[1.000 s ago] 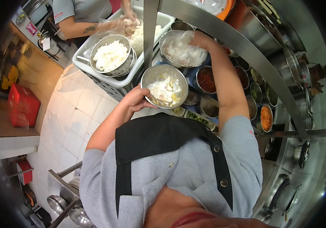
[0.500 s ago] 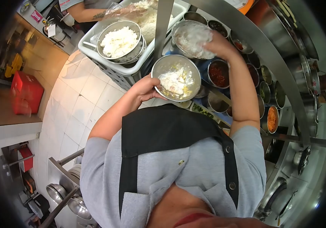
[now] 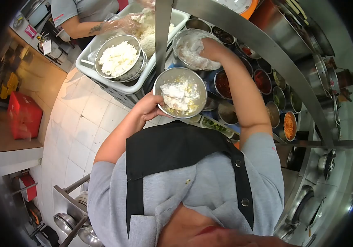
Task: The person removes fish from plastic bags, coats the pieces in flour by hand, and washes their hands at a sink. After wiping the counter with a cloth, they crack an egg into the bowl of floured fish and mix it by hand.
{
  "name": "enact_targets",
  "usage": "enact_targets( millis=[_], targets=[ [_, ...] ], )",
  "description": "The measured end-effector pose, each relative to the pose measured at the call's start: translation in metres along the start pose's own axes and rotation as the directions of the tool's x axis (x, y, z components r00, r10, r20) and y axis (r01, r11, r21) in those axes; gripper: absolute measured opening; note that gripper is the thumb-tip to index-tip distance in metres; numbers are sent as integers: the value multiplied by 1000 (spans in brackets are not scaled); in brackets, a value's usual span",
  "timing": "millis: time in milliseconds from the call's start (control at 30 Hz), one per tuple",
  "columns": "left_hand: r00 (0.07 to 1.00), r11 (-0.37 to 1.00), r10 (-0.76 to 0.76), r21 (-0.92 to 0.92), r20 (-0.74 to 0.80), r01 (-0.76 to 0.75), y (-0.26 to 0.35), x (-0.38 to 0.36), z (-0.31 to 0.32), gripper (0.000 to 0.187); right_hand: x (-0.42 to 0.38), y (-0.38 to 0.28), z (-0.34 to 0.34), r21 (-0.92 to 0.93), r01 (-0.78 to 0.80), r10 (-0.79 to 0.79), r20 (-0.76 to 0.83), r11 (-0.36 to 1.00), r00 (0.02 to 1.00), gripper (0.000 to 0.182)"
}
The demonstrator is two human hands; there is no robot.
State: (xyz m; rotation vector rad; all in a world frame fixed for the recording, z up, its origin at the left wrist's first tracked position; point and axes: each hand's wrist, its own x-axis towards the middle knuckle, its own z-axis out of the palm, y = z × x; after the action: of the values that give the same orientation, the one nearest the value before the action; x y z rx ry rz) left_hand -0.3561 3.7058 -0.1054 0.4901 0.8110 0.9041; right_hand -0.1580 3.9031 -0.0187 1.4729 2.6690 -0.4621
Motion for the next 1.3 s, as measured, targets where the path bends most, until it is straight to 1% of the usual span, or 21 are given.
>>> enact_targets(
  millis=[33, 100, 200, 300, 400, 500, 600, 700, 733, 800, 833, 900, 1000, 1067, 1133, 1200, 1300],
  targets=[
    [1000, 1000, 7, 0, -1, -7, 0, 0, 0, 56, 13, 13, 8, -43, -20, 24, 106, 999, 994, 48],
    [1000, 1000, -10, 14, 12, 10, 0, 1, -2, 57, 30, 31, 26, -131, -43, 81, 308, 991, 948, 60],
    [1000, 1000, -14, 27, 12, 13, 2, 1, -2, 59, 38, 36, 44, -42, -40, 51, 292, 998, 955, 69],
    [1000, 1000, -9, 28, 9, 9, 3, -1, -1, 59, 40, 42, 30, -38, -45, 50, 150, 998, 987, 67],
    [1000, 1000, -6, 23, 10, 6, 3, -1, 0, 58, 39, 47, -2, 101, -84, 69, 139, 991, 988, 61],
    [1000, 999, -6, 32, 9, 6, 5, -1, 0, 58, 36, 41, -13, -58, -100, 105, 86, 993, 991, 52],
    [1000, 1000, -14, 15, 11, 13, 4, 0, -1, 57, 47, 53, 2, -229, -38, 20, -80, 973, 997, 49],
    [1000, 1000, -23, 19, -10, 23, 6, -2, 2, 58, 62, 68, 26, -231, -1, -41, -177, 973, 983, 54],
    [1000, 1000, -20, 16, -9, 20, 5, -1, 2, 58, 61, 71, 38, -229, 30, -48, -73, 973, 996, 54],
    [1000, 1000, -12, 11, -8, 12, 4, -1, 1, 58, 47, 63, 54, -215, 92, -64, 133, 972, 989, 54],
    [1000, 1000, -12, 6, -5, 12, 4, -1, 1, 58, 42, 59, 53, -187, 54, -10, 226, 981, 974, 56],
    [1000, 1000, -10, -4, -1, 10, 3, -1, 2, 57, 31, 40, 35, -141, -28, 84, 409, 990, 909, 60],
    [1000, 1000, -12, -2, -10, 12, 3, -1, 2, 57, 33, 45, 27, -111, -23, 68, 421, 994, 904, 73],
    [1000, 1000, -15, 8, -21, 15, 3, -2, 3, 56, 35, 41, 47, -97, -64, 91, 308, 993, 947, 73],
    [1000, 1000, -12, 12, -21, 13, 3, -1, 4, 55, 38, 47, 55, -100, -51, 72, 216, 994, 974, 71],
    [1000, 1000, 1, 3, -18, -1, 3, -2, 4, 54, 37, 48, 44, -126, 23, -3, 155, 992, 988, 67],
    [1000, 999, -31, 10, 0, 31, 6, -3, 4, 54, 31, 52, 14, 12, -64, 62, 95, 998, 994, 60]
  ],
)
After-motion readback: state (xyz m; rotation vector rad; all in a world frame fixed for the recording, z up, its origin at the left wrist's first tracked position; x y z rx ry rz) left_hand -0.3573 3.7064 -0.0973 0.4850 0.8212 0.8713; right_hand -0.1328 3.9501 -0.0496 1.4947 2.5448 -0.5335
